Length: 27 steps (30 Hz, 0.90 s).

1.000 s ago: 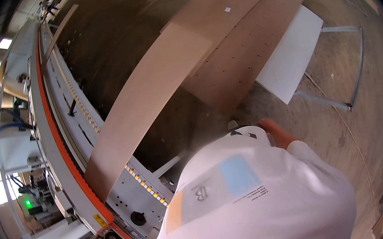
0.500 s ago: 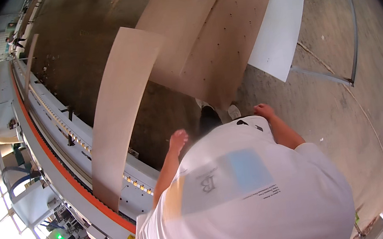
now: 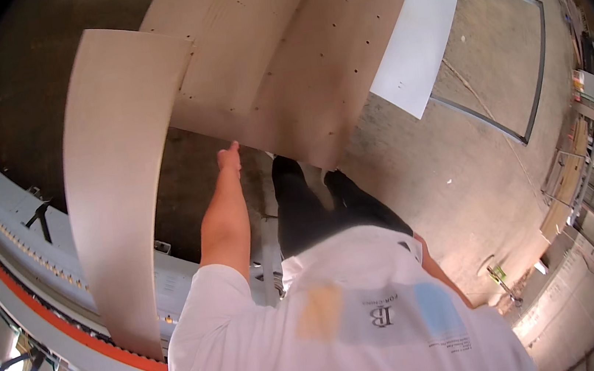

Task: The person repeatedly picks up large rectangular wood panels from the floor, places them onto a machine table, and then removes them to stack on the floor. The person also handles a yellow tape roll and a metal hook tool near the machine.

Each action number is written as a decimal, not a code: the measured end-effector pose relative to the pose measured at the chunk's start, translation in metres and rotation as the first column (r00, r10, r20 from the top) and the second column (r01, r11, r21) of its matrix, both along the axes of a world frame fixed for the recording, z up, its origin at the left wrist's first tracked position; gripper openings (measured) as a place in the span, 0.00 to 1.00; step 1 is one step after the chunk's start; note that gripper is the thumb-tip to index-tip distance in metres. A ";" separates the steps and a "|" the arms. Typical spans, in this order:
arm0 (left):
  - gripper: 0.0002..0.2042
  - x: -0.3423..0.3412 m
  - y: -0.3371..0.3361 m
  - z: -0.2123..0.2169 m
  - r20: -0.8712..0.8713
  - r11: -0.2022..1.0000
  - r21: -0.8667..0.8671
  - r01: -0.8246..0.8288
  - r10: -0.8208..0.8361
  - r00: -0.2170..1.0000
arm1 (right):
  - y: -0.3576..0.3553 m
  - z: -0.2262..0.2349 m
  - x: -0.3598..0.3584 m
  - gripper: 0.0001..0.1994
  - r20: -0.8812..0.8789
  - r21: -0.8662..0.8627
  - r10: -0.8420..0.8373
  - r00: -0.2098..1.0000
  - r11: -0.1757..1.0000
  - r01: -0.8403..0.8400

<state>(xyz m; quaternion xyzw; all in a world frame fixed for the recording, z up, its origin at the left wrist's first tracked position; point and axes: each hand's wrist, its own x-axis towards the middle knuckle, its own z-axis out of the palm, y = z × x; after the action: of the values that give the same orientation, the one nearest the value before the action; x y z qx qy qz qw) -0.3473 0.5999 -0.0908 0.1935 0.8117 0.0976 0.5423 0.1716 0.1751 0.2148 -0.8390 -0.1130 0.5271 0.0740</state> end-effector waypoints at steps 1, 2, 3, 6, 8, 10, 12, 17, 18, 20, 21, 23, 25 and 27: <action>0.43 -0.003 0.008 -0.027 -0.073 0.998 -0.013 -0.059 0.058 0.996 | 0.000 0.011 -0.001 0.14 0.008 -0.033 -0.001 1.000 0.999 0.001; 0.47 0.002 0.023 -0.037 -0.072 0.989 -0.022 -0.147 0.145 0.987 | -0.005 0.018 -0.008 0.15 0.021 -0.065 -0.019 1.000 0.998 0.020; 0.52 0.005 0.042 -0.034 -0.076 0.974 -0.029 -0.226 0.223 0.972 | -0.013 0.024 -0.017 0.15 0.032 -0.085 -0.041 0.999 0.995 0.043; 0.63 0.009 0.076 -0.056 -0.141 0.928 -0.095 -0.360 0.346 0.928 | -0.014 0.044 -0.024 0.15 0.052 -0.140 -0.061 0.997 0.988 0.068; 0.68 0.015 0.091 -0.064 -0.209 0.902 -0.170 -0.396 0.360 0.909 | -0.018 0.056 -0.034 0.15 0.070 -0.167 -0.085 0.994 0.981 0.096; 0.71 0.033 0.111 -0.057 -0.289 0.868 -0.242 -0.433 0.361 0.887 | -0.024 0.063 -0.043 0.15 0.087 -0.181 -0.109 0.990 0.976 0.124; 0.73 0.042 0.112 -0.061 -0.374 0.860 -0.246 -0.446 0.340 0.863 | -0.026 0.068 -0.049 0.15 0.092 -0.175 -0.143 0.985 0.972 0.158; 0.75 0.047 0.109 -0.063 -0.379 0.840 -0.151 -0.521 0.438 0.815 | -0.077 0.065 -0.036 0.16 0.116 -0.185 0.004 0.993 0.983 0.018; 0.74 0.046 0.100 -0.060 -0.376 0.809 -0.165 -0.564 0.477 0.794 | -0.094 0.079 -0.007 0.15 0.114 -0.194 0.001 0.994 0.981 0.021; 0.73 0.048 0.089 -0.064 -0.382 0.776 -0.177 -0.606 0.513 0.769 | -0.108 0.099 0.029 0.15 0.110 -0.193 -0.039 0.993 0.979 0.060; 0.72 0.044 0.103 -0.071 -0.383 0.822 -0.093 -0.562 0.491 0.782 | -0.105 0.057 -0.021 0.14 0.128 -0.211 0.093 0.987 0.975 -0.064; 0.71 0.047 0.096 -0.070 -0.386 0.822 -0.096 -0.561 0.489 0.782 | -0.100 0.060 -0.022 0.14 0.053 -0.121 -0.185 0.981 0.974 0.191; 0.71 0.047 0.104 -0.059 -0.373 0.831 -0.087 -0.549 0.484 0.792 | -0.088 0.051 -0.037 0.14 0.113 -0.115 0.040 0.993 0.993 -0.027; 0.70 0.044 0.098 -0.065 -0.385 0.867 -0.057 -0.496 0.439 0.812 | -0.068 0.051 -0.031 0.14 0.134 -0.207 0.093 0.987 0.976 -0.064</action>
<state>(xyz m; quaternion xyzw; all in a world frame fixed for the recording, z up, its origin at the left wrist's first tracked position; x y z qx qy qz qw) -0.3034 0.6975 -0.1557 -0.0405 0.9245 0.1279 0.3567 0.1406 0.1074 0.2655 -0.8726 -0.0971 0.4770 -0.0406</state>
